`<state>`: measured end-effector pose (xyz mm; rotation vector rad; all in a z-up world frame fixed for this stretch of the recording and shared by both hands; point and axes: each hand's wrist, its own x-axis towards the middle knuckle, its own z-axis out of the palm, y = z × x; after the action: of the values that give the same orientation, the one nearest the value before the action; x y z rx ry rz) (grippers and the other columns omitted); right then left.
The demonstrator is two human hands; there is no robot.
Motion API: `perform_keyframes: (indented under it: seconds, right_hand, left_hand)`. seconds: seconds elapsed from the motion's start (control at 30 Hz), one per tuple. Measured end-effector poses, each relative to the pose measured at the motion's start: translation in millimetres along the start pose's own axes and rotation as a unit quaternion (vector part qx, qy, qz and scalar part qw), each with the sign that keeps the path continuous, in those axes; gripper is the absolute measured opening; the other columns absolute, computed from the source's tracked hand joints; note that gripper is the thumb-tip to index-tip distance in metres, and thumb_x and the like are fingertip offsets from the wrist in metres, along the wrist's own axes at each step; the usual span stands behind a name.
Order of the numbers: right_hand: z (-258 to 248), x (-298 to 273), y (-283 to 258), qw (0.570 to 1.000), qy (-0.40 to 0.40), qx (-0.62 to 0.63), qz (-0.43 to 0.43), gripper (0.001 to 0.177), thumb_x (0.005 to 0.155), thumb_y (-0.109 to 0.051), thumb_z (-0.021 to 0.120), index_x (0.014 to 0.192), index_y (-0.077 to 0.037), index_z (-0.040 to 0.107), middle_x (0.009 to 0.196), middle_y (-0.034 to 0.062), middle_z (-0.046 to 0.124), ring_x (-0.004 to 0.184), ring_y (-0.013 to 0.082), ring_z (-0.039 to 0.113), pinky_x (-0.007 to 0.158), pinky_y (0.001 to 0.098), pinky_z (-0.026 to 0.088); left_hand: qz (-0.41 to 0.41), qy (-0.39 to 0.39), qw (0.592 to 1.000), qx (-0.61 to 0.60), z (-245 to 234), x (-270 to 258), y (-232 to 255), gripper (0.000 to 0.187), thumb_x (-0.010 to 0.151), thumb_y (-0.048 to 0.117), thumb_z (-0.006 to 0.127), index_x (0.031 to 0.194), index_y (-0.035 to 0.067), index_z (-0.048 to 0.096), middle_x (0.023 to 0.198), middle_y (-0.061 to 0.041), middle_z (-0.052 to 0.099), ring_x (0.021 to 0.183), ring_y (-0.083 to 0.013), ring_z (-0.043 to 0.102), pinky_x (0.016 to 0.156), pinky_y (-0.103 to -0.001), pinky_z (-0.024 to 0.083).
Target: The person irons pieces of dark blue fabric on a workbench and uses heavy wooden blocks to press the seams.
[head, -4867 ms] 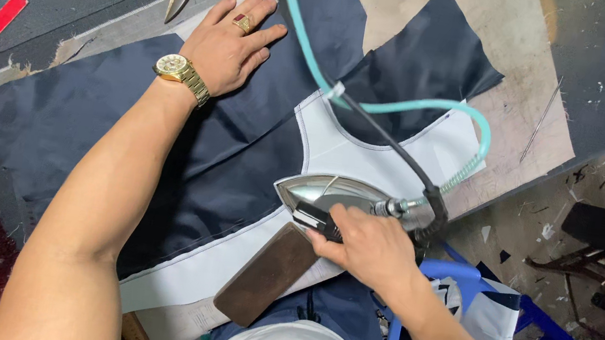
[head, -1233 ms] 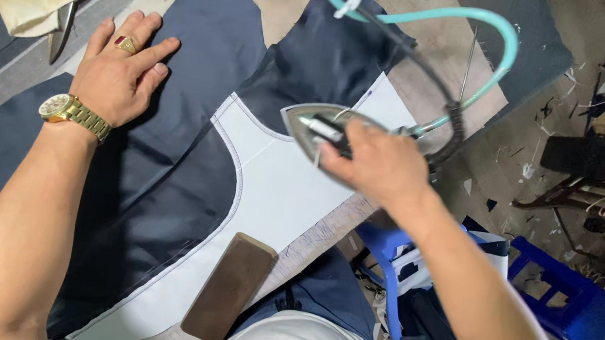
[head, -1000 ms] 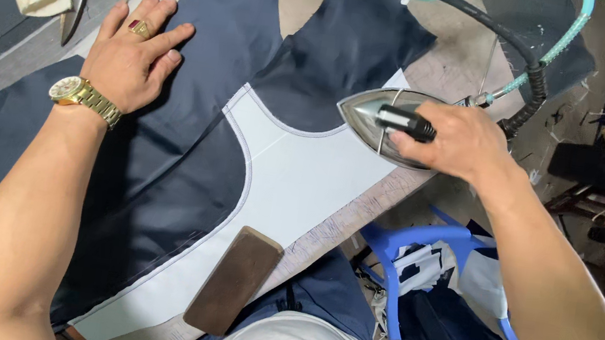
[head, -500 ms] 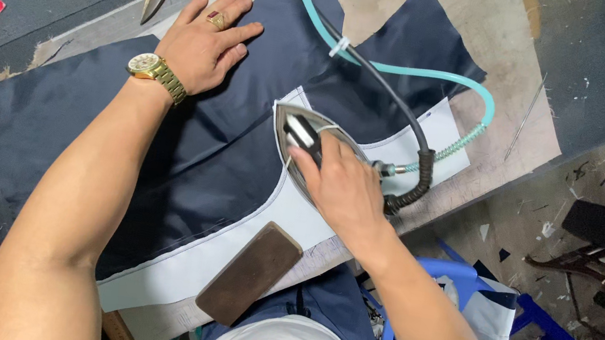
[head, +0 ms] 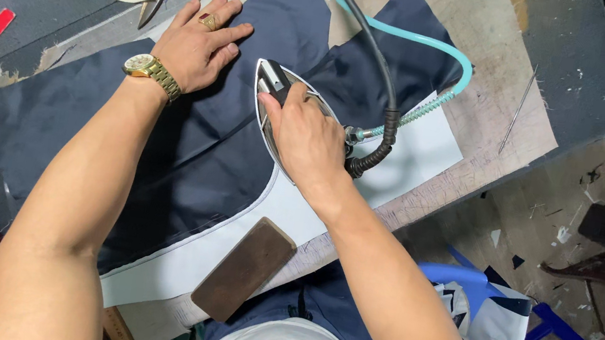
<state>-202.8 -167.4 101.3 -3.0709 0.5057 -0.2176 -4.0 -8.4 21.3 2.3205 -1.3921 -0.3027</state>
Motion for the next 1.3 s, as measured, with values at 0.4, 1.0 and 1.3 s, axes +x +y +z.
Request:
perform_keyframes:
  seconds: [0.4, 1.0, 1.3]
  right_hand:
    - [-12.2, 1.1, 46.9, 0.976, -0.117, 0.103, -0.151, 0.056, 0.101, -0.062, 0.057, 0.094, -0.007, 0.053, 0.068, 0.0136, 0.065, 0.050, 0.0499, 0.061, 0.038, 0.0593, 0.043]
    - [-9.8, -167.6, -4.6, 0.808, -0.130, 0.225, -0.529, 0.006, 0.100, -0.006, 0.064, 0.100, -0.005, 0.070, 0.144, 0.0338, 0.057, 0.136, 0.0454, 0.056, 0.122, 0.0606, 0.037]
    - [16.7, -48.2, 10.2, 0.857, -0.098, 0.155, -0.482, 0.030, 0.086, -0.009, 0.069, 0.116, -0.007, 0.069, 0.119, 0.0276, 0.070, 0.119, 0.0426, 0.064, 0.115, 0.0680, 0.033]
  left_hand:
    - [-0.015, 0.001, 1.000, -0.007, 0.9, 1.6, 3.5, 0.042, 0.108, 0.024, 0.048, 0.148, 0.015, 0.059, 0.164, -0.014, 0.041, 0.152, -0.0375, 0.032, 0.122, -0.056, 0.015]
    - [0.005, 0.024, 1.000, 0.017, 9.0, -0.5, -6.8, 0.043, 0.109, 0.028, 0.043, 0.148, 0.016, 0.057, 0.163, -0.014, 0.040, 0.151, -0.0353, 0.032, 0.121, -0.058, 0.016]
    - [-0.039, 0.021, 0.997, 0.058, 33.8, -1.2, -19.4, 0.043, 0.110, 0.043, 0.041, 0.152, 0.036, 0.049, 0.167, 0.001, 0.036, 0.155, -0.0204, 0.028, 0.126, -0.053, 0.017]
